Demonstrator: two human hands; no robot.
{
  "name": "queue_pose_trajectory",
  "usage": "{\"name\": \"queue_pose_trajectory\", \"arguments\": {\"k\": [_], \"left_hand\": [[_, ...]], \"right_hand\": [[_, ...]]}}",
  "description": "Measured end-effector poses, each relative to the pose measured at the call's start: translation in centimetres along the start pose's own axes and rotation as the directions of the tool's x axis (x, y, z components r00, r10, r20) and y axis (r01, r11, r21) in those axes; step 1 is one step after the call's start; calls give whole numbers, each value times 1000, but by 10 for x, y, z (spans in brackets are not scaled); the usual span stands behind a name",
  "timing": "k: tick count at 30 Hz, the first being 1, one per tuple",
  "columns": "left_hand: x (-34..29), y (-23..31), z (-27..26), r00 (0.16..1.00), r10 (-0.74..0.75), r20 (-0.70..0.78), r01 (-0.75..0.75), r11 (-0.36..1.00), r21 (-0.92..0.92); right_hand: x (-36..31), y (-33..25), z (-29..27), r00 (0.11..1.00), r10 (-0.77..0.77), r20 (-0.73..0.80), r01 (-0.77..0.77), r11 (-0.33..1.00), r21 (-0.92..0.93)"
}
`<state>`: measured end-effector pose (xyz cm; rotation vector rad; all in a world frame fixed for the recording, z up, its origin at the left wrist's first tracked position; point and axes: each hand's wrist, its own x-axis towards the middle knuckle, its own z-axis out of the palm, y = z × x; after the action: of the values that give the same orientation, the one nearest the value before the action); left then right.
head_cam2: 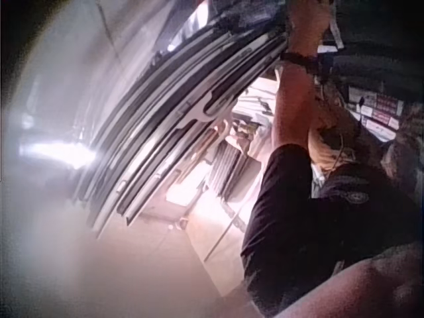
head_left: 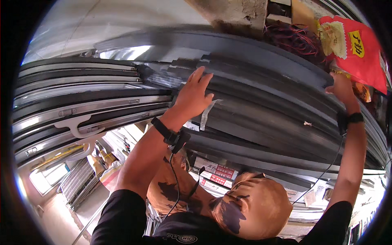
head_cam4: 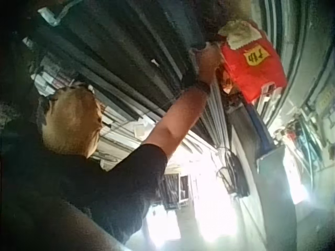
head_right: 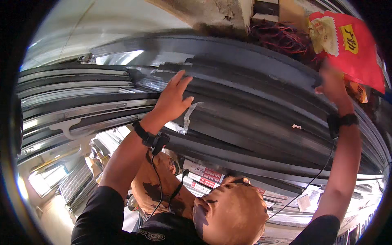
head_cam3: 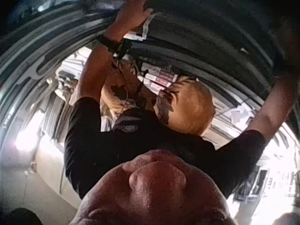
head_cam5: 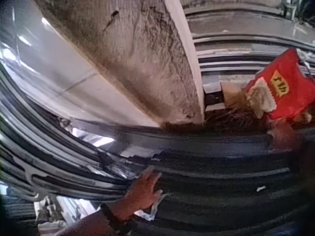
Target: Gathering and organizing various aluminum or metal extrusion profiles from a storage area.
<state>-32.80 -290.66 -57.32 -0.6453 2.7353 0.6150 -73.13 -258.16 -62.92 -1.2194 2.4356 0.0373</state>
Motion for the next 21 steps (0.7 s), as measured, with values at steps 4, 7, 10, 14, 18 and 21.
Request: {"name": "queue_pose_trajectory", "arguments": {"k": [4, 7, 10, 14, 18, 21], "left_hand": [[27, 23, -1, 992, 57, -108, -49, 996, 75], [43, 7, -12, 919, 233, -319, -110, 926, 360], [52, -44, -62, 885, 255, -389, -54, 887, 458], [88, -31, -66, 893, 117, -434, 142, 842, 520], [101, -49, -69, 922, 180, -342, 3, 882, 472], [95, -28, -80, 874, 315, -369, -129, 884, 450]], "right_hand": [[-43, -8, -34, 994, -99, -44, 99, 995, -3], [-52, 0, -14, 963, -184, -196, 146, 970, -193], [-51, -45, -63, 984, -118, -136, 93, 980, -177], [-83, -33, -82, 976, -145, -164, 127, 985, -114], [-111, -28, -80, 983, -96, -156, 94, 995, -22], [-123, -32, -77, 981, -62, -182, 59, 998, -24]]}}
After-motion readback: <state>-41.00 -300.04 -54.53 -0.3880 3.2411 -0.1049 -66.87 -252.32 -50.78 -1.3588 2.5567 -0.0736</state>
